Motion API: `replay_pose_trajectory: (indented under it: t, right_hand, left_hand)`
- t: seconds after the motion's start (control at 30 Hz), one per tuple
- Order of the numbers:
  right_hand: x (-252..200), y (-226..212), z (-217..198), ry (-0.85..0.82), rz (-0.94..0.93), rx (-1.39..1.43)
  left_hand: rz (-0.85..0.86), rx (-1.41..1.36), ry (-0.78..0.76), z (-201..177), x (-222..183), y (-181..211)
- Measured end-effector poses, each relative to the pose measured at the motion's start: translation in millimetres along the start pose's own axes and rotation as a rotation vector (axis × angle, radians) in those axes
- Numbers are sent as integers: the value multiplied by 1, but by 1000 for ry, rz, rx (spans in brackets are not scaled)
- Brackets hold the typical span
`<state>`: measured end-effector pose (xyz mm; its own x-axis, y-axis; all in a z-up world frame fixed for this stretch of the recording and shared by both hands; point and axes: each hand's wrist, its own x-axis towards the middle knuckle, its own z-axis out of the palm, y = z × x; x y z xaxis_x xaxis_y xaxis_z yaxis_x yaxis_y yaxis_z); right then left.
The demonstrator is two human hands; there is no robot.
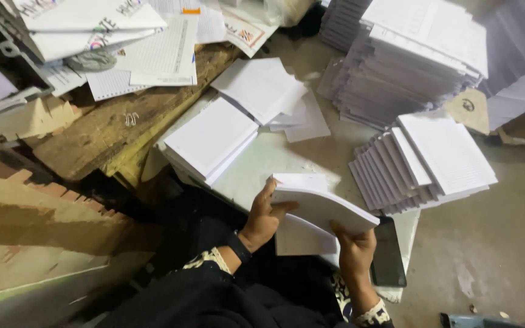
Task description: Counting and stacking printed paper sheets into organized piles on a workbench
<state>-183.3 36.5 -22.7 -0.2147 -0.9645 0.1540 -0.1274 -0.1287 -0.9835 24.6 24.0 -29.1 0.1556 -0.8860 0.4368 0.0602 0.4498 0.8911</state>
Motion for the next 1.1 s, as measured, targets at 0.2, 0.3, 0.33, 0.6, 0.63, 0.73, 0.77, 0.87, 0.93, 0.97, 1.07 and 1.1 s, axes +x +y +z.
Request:
replay_pose_trajectory:
  t: [0.2,0.3,0.33,0.6,0.63,0.73,0.77,0.87,0.93,0.97,1.07,1.1]
  right_hand:
    - [4,9,1,43,24,-61]
    - [8,42,-6,-50,53,33]
    - [8,41,-5,-53,35,37]
    - [8,24,-4,-78,152,62]
    - [6,21,-6,-81,153,62]
    - [13,6,-7,-42,153,228]
    - [16,-1,-7,-64,117,236]
    - [12,-4,-1,-62,70,247]
    - [13,-4,5,-62,41,251]
    - [16,-4,6,-52,52,260]
    - [12,-14,1,-64,56,270]
    - [11,-19,1,-100,32,285]
  left_hand:
    - [-225,63,48,3,-15,-53]
    - [-191,84,18,0,-7,-30]
    - [-173,82,23,1,-6,-25]
    - [-72,-8,-66,-9,13,35]
    - [-73,-7,-63,-8,10,37]
    - [-78,32,-66,-6,12,37]
    - [-71,55,-44,-4,11,34]
    - [-106,56,-4,3,6,27]
    - [-130,35,34,4,8,25]
    - [-108,15,30,3,10,23]
    - [-73,-7,10,2,4,30]
    - [-37,3,2,1,4,34]
